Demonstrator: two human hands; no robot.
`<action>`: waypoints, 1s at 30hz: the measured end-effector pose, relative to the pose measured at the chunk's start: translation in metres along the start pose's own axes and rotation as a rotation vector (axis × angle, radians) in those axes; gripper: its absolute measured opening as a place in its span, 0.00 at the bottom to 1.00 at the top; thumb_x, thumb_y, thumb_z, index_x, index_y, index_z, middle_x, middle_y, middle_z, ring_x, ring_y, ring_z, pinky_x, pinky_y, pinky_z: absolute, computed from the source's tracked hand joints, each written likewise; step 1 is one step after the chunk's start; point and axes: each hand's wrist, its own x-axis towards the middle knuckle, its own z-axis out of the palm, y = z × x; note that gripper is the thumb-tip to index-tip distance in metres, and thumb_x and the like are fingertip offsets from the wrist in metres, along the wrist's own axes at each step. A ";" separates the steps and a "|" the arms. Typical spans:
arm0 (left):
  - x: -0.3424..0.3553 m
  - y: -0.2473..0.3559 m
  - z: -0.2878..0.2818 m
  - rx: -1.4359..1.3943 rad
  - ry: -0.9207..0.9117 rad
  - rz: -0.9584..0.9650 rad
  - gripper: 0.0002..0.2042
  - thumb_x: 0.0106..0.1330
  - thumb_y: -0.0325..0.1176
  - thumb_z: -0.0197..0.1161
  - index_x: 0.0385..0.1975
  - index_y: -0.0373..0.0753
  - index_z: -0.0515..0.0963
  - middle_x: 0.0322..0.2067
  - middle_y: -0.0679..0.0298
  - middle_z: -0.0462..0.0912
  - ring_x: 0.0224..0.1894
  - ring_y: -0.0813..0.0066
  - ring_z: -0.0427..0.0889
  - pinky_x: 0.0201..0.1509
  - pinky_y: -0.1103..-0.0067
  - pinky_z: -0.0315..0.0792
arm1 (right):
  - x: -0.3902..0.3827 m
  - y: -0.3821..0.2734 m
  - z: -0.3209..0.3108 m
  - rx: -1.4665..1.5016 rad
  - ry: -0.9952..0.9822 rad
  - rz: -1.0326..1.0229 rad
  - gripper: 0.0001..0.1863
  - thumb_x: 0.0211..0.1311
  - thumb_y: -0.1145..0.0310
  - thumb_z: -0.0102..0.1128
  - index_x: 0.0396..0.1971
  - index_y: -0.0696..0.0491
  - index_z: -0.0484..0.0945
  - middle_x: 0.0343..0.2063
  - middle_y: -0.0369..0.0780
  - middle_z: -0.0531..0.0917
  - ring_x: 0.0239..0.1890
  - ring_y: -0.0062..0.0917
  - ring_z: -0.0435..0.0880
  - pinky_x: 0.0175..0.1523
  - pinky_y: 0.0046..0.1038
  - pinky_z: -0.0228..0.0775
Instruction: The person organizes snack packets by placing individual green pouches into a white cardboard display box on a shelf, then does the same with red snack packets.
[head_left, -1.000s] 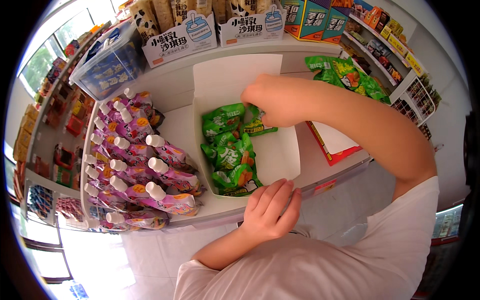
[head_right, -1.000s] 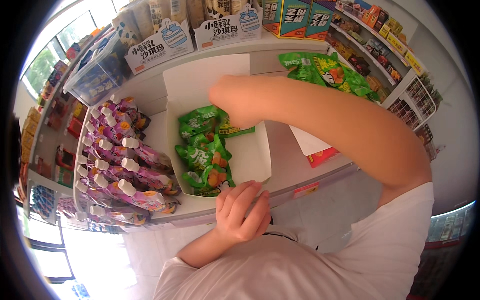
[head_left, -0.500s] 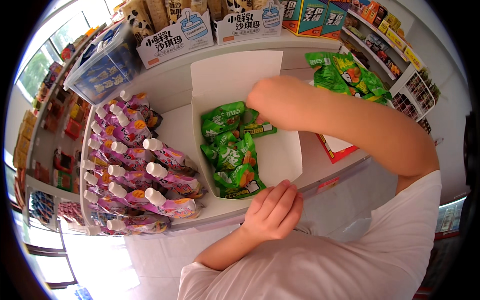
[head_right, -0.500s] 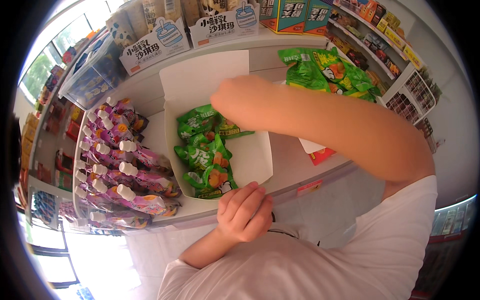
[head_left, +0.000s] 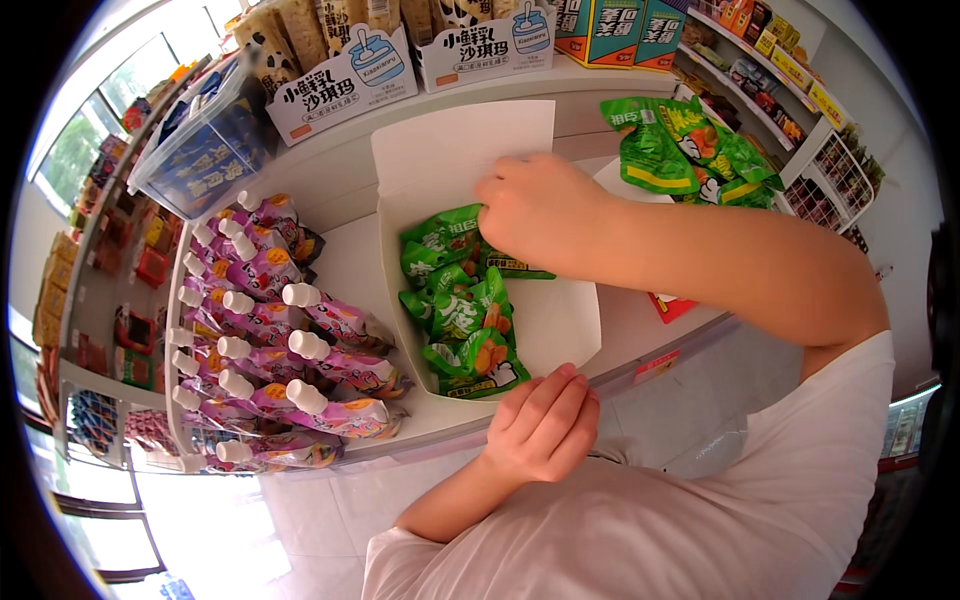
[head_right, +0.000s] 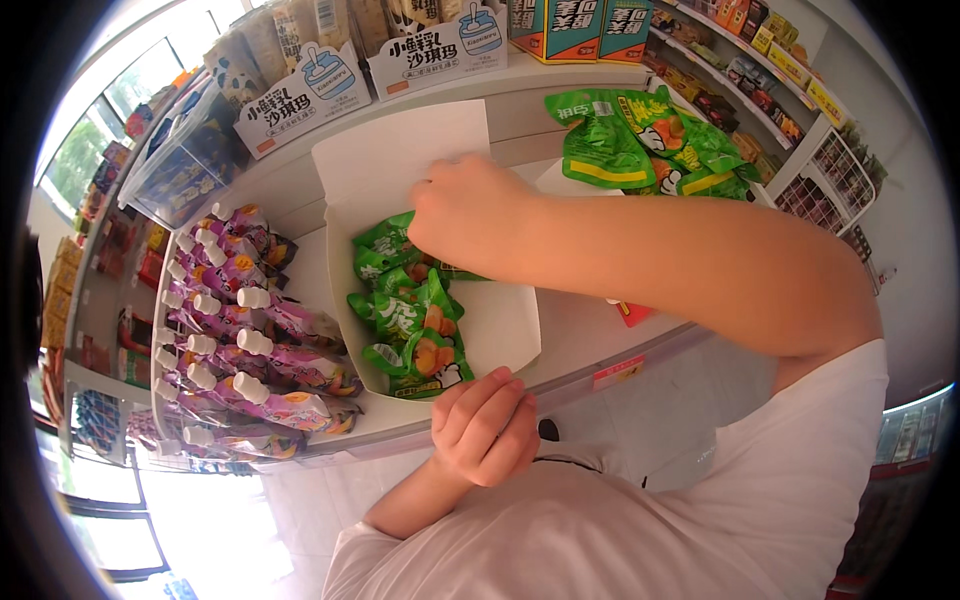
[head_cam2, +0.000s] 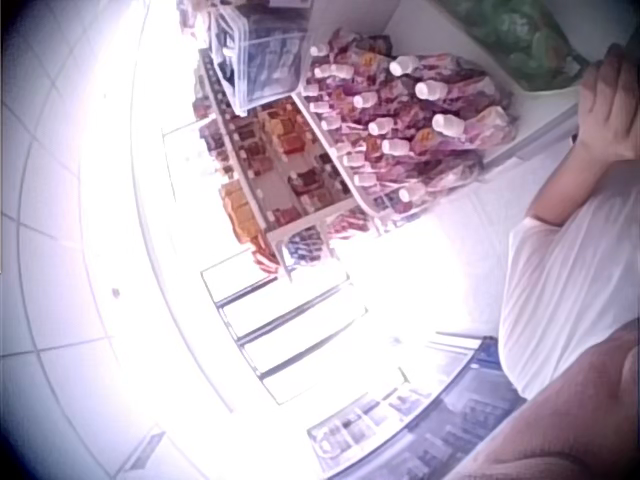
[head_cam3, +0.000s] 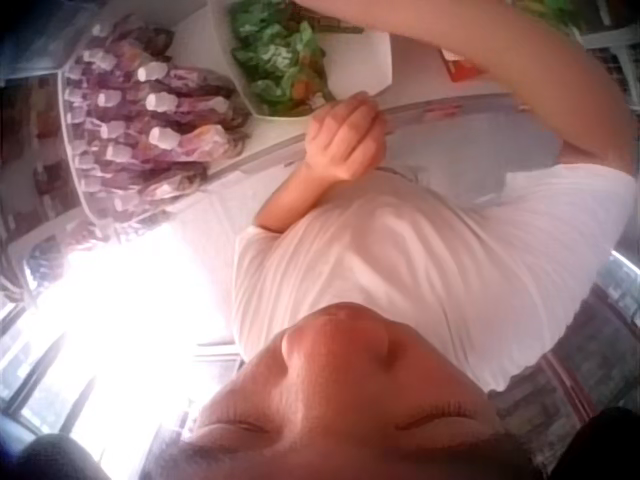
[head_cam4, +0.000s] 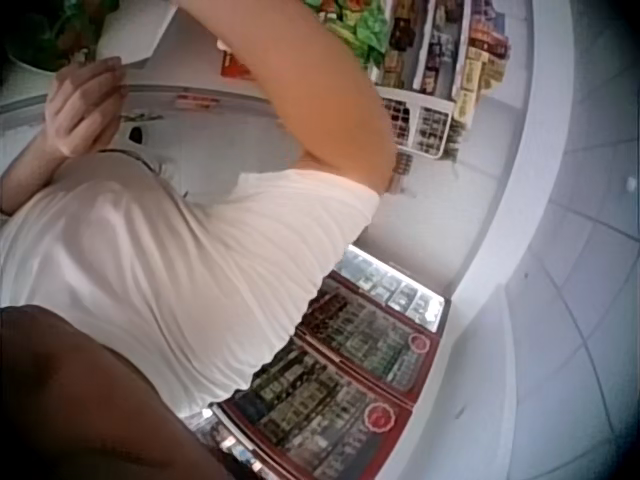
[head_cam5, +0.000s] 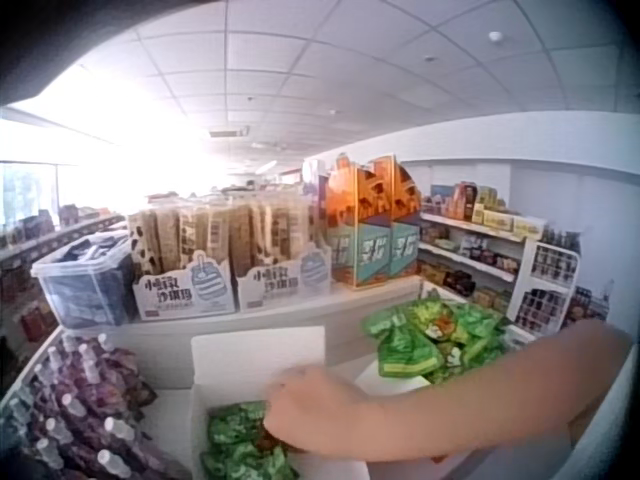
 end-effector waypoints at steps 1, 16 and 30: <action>0.000 0.000 0.000 0.004 -0.002 -0.002 0.08 0.49 0.24 0.67 0.30 0.38 0.85 0.39 0.59 0.88 0.44 0.60 0.89 0.45 0.71 0.76 | 0.000 0.002 -0.002 0.009 -0.057 0.018 0.08 0.47 0.69 0.74 0.29 0.52 0.87 0.33 0.35 0.86 0.44 0.32 0.87 0.45 0.33 0.81; 0.000 0.001 0.001 -0.004 0.011 -0.001 0.07 0.49 0.23 0.67 0.29 0.38 0.85 0.38 0.59 0.88 0.43 0.59 0.89 0.44 0.71 0.76 | -0.010 0.006 -0.014 0.477 -0.279 0.120 0.18 0.58 0.73 0.73 0.45 0.60 0.76 0.33 0.49 0.87 0.42 0.47 0.90 0.44 0.52 0.80; -0.004 0.000 0.002 0.003 0.032 0.018 0.06 0.51 0.22 0.66 0.28 0.38 0.84 0.38 0.59 0.88 0.43 0.59 0.90 0.42 0.71 0.77 | 0.010 0.028 -0.034 0.750 -0.405 0.269 0.10 0.61 0.78 0.73 0.38 0.61 0.79 0.36 0.51 0.86 0.44 0.47 0.88 0.46 0.46 0.78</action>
